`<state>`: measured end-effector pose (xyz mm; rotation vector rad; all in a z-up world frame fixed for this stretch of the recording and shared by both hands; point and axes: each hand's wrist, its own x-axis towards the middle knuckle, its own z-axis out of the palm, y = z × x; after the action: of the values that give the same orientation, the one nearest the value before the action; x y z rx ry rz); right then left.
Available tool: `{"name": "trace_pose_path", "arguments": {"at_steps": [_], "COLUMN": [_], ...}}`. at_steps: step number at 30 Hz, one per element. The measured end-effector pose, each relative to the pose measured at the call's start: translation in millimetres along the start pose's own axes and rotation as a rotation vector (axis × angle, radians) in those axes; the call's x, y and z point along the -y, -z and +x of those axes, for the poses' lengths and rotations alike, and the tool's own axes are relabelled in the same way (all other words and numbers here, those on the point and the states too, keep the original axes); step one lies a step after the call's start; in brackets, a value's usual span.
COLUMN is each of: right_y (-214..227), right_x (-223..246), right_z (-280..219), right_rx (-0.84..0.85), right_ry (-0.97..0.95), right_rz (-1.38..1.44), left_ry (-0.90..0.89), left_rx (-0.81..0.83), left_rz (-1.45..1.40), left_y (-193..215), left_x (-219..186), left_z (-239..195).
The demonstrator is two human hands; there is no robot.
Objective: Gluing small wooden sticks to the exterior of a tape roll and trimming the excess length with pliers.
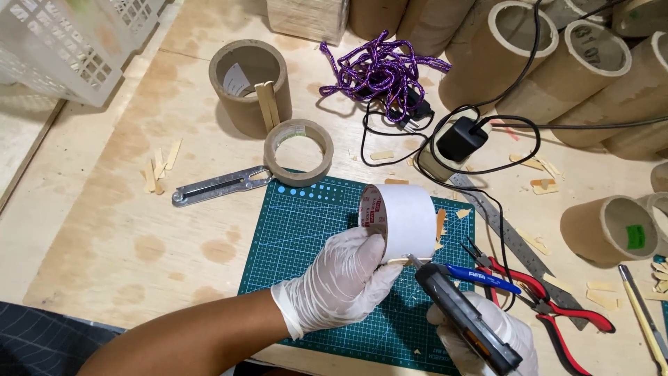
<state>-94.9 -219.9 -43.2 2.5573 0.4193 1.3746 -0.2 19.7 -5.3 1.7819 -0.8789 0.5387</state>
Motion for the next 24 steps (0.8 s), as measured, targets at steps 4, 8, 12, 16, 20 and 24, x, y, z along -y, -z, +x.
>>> {"name": "trace_pose_path", "arguments": {"at_steps": [4,8,12,16,20,24], "right_y": [-35,0,0,-13,-39,-96], "right_x": [-31,-30,-32,-79,-165,-238], "right_z": [-3,63,67,83,94,65], "right_rx": [0.406,0.706,0.888,0.996,0.862,0.773], "right_ry": [-0.092,-0.473,-0.708,-0.686,-0.682,-0.515], "right_rz": [0.322,0.919,0.799,0.646,0.643,0.46], "left_ry": [0.012,-0.119,-0.068,0.035,0.212,0.356], "left_rx": [-0.01,-0.101,-0.08,-0.064,-0.002,-0.034], "left_rz": [0.015,0.116,0.132,0.091,-0.042,-0.197], "left_y": [-1,-8,-7,3,15,8], "left_x": [3,16,19,7,-1,5], "left_z": [-2,-13,-13,6,19,11]}}
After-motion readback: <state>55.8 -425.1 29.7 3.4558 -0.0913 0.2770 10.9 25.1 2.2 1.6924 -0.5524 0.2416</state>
